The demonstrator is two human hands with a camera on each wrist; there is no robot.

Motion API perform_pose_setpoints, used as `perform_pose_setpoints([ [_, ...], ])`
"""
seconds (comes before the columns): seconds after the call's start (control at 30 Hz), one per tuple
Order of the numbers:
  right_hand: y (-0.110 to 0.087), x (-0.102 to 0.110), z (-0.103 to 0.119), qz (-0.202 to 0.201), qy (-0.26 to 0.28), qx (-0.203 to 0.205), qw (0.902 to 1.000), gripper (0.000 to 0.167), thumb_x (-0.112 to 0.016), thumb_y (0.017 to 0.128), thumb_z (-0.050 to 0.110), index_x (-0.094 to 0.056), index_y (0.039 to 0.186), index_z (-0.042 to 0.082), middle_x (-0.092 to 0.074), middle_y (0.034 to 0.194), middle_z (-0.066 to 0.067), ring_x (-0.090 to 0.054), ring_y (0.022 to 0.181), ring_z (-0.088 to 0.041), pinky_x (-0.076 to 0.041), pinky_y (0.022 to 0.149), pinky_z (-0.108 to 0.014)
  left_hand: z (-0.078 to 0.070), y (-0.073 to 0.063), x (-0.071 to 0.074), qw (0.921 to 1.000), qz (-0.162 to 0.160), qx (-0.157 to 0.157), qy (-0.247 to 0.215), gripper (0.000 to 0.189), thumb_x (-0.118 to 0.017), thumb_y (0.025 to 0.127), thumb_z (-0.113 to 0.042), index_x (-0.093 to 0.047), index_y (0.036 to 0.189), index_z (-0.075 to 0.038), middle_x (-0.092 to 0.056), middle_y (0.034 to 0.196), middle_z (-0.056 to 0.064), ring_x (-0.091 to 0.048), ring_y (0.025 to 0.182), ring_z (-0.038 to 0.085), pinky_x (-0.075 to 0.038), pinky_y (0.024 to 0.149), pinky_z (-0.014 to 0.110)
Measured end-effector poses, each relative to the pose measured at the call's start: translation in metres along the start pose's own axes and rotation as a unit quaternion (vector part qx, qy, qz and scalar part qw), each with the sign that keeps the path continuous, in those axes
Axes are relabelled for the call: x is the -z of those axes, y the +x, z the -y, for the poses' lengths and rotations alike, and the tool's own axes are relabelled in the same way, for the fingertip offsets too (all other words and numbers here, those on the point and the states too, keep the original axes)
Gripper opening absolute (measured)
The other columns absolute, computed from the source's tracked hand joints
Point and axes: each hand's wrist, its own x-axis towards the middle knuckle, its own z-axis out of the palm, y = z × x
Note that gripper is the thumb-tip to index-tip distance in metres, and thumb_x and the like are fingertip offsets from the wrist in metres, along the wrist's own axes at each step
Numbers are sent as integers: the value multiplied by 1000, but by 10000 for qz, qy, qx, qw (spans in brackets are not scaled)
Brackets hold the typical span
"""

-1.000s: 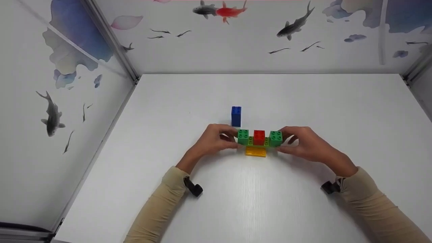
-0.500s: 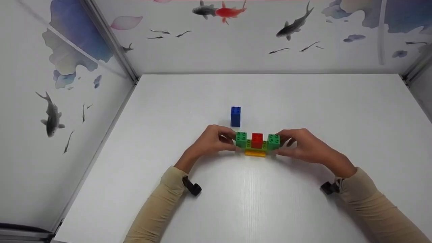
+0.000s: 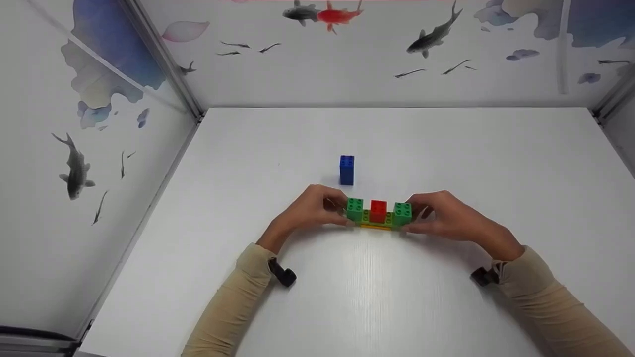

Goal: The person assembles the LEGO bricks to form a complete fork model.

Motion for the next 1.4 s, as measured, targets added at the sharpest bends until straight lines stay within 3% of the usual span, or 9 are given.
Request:
perform_pose_setpoints([
  [0.63, 3, -2, 0, 66, 116, -117, 9998, 30, -91, 90, 25, -77, 114, 16, -79, 103, 4, -72, 94, -13, -63, 87, -31, 1, -2, -1, 9994, 83, -72, 318, 34, -94, 87, -30, -78, 114, -19, -78, 106, -6, -70, 96, 10, -61, 93, 27],
  [1.2, 3, -2, 0, 106, 161, -179, 9997, 28, -91, 90, 23, -76, 111, 14, -78, 103, 2, -71, 96, -15, -63, 90, -41, -1, -1, 0, 9996, 140, -110, 235, 34, -93, 87, -29, -77, 115, -18, -77, 108, -5, -69, 98, 10, -61, 94, 27],
  [1.4, 4, -2, 0, 94, 123, -204, 9997, 29, -91, 90, 22, -76, 113, 13, -77, 103, 2, -70, 94, -15, -63, 89, -37, -1, -1, -1, 9997, 145, -25, 216, 32, -94, 87, -29, -77, 113, -20, -76, 107, -6, -69, 98, 11, -60, 94, 26],
])
